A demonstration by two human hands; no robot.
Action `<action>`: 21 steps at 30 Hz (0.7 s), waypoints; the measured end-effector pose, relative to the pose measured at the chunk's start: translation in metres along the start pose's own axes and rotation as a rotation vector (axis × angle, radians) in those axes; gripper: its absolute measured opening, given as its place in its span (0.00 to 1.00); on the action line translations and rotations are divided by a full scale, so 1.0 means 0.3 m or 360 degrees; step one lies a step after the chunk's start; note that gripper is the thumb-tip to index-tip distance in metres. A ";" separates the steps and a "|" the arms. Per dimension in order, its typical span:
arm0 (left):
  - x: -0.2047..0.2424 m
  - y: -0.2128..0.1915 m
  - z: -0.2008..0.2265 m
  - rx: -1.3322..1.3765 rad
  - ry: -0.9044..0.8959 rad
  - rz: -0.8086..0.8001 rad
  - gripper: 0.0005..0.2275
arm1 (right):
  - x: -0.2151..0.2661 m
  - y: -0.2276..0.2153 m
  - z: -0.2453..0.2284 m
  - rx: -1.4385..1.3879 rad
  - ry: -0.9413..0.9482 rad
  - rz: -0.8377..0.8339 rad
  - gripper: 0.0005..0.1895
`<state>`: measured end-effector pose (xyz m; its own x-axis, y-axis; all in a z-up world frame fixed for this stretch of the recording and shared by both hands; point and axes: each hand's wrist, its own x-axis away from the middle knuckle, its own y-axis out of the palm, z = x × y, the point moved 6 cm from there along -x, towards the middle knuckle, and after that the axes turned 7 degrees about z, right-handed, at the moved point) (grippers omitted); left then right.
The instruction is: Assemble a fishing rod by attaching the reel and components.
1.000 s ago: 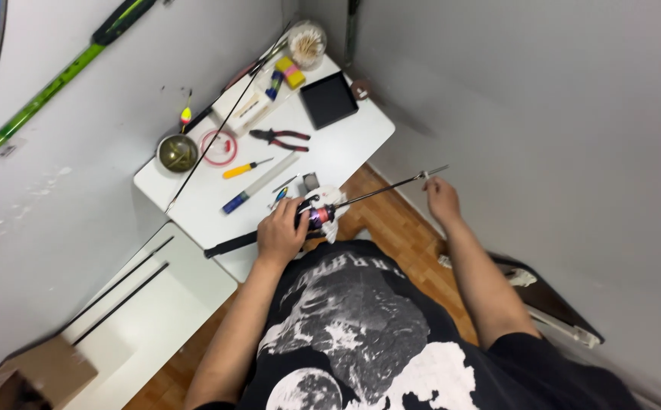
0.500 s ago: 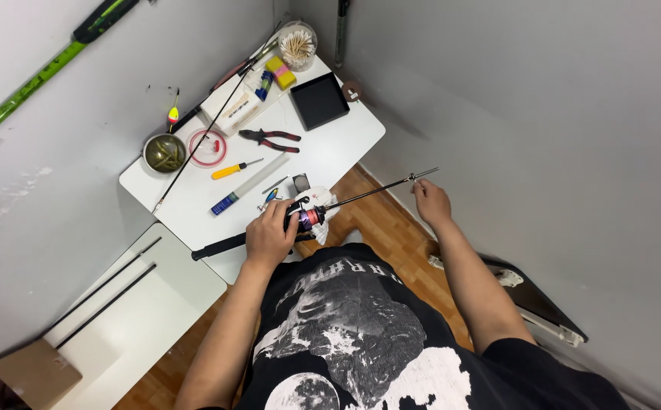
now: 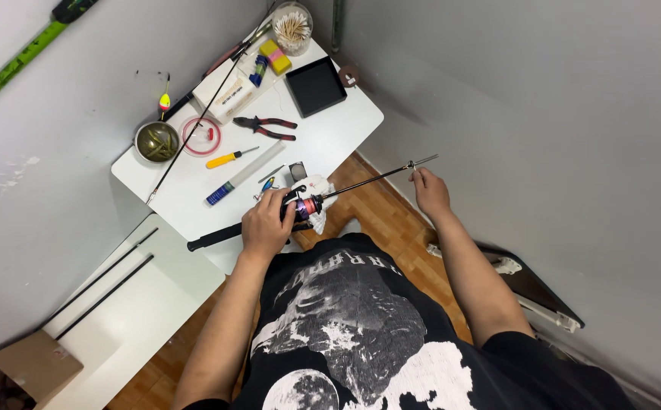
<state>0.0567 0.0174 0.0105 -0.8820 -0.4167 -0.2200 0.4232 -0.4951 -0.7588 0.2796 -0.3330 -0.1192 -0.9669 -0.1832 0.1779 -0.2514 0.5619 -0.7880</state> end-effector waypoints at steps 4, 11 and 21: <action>0.001 -0.002 0.008 0.0020 -0.0001 -0.0006 0.12 | 0.010 0.002 0.010 0.0036 -0.0012 -0.0010 0.15; 0.007 -0.005 -0.001 0.0010 0.0000 0.0011 0.12 | 0.037 0.008 0.026 -0.0013 0.0009 0.0025 0.15; 0.016 0.005 -0.003 0.0008 0.0009 -0.0003 0.12 | 0.021 0.017 0.021 0.0026 0.0072 0.0026 0.15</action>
<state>0.0528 0.0152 0.0078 -0.8841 -0.4115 -0.2217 0.4222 -0.4998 -0.7563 0.2725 -0.3364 -0.1260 -0.9720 -0.1371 0.1909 -0.2350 0.5515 -0.8004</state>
